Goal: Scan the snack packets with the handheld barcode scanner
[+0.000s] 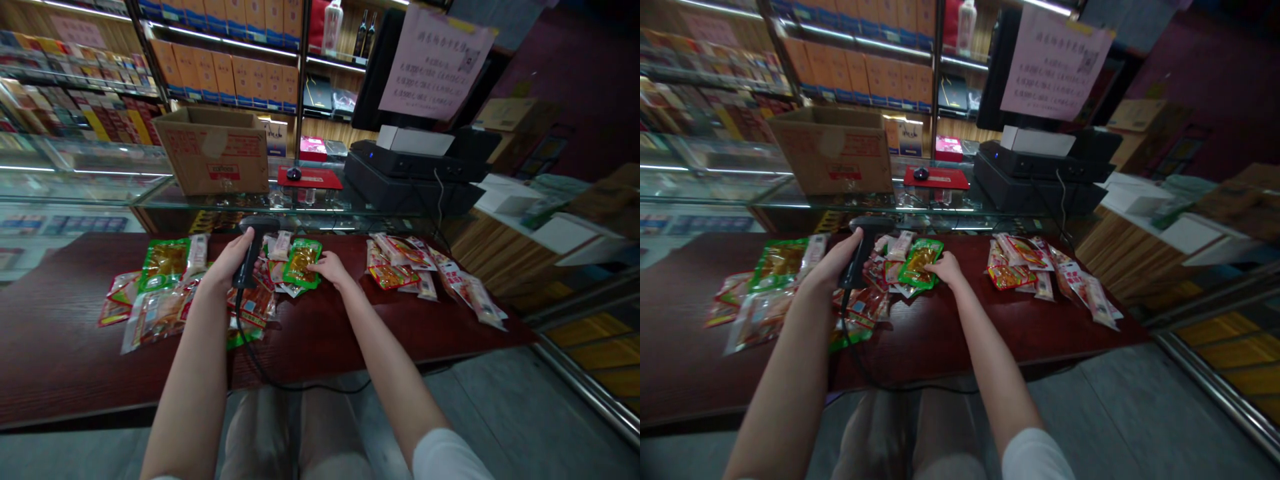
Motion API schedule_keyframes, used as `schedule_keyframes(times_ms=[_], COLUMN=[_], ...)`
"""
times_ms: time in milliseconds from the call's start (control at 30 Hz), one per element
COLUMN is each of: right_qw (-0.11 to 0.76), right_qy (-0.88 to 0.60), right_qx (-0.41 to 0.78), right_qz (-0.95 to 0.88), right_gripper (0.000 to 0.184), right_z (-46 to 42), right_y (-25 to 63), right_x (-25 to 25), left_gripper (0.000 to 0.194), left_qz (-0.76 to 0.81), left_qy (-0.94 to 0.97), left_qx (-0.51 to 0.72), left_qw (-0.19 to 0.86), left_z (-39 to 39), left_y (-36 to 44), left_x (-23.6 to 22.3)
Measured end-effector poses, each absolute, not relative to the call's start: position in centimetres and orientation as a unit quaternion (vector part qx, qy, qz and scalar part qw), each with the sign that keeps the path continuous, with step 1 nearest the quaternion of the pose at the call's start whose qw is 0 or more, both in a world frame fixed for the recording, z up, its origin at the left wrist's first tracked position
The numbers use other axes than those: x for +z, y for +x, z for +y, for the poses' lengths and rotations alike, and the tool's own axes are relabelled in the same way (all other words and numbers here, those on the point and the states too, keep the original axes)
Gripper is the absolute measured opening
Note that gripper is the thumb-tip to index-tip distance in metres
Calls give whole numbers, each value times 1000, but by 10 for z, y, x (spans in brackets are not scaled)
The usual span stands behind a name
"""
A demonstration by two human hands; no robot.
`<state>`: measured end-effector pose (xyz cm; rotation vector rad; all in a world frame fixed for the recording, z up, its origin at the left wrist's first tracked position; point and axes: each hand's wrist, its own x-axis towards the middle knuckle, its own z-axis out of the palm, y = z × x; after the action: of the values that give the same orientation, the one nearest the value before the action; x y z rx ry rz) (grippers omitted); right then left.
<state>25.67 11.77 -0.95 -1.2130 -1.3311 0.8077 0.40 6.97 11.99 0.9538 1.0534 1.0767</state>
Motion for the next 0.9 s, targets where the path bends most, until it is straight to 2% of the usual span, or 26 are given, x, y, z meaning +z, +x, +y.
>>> schedule_keyframes(times_ms=[100, 167, 300, 433, 667, 733, 833, 900], right_qw=[507, 504, 612, 687, 745, 764, 746, 725], right_qy=[-532, -536, -477, -419, -374, -327, -247, -219], right_qx=[412, 433, 432, 410, 403, 449, 550, 592], right_qz=[-539, -521, -461, -428, -377, -329, -285, -275], right_gripper=[20, 21, 43, 47, 36, 28, 12, 16], right_z=[105, 95, 77, 67, 65, 63, 61, 62], right_y=[283, 304, 339, 355, 351, 351, 356, 359], right_x=[3, 15, 41, 49, 45, 47, 47, 45], left_gripper=[41, 40, 39, 42, 56, 57, 57, 56], left_qz=[448, 440, 427, 388, 356, 358, 358, 352], left_qy=[420, 421, 432, 478, 561, 570, 577, 588], left_qx=[466, 462, 429, 408, 385, 376, 360, 349], left_qw=[637, 645, 669, 674, 641, 637, 640, 639], left_z=[69, 67, 62, 54, 43, 42, 42, 41], left_y=[5, 7, 16, 29, 49, 53, 57, 60], left_x=[121, 123, 126, 122, 117, 116, 114, 113])
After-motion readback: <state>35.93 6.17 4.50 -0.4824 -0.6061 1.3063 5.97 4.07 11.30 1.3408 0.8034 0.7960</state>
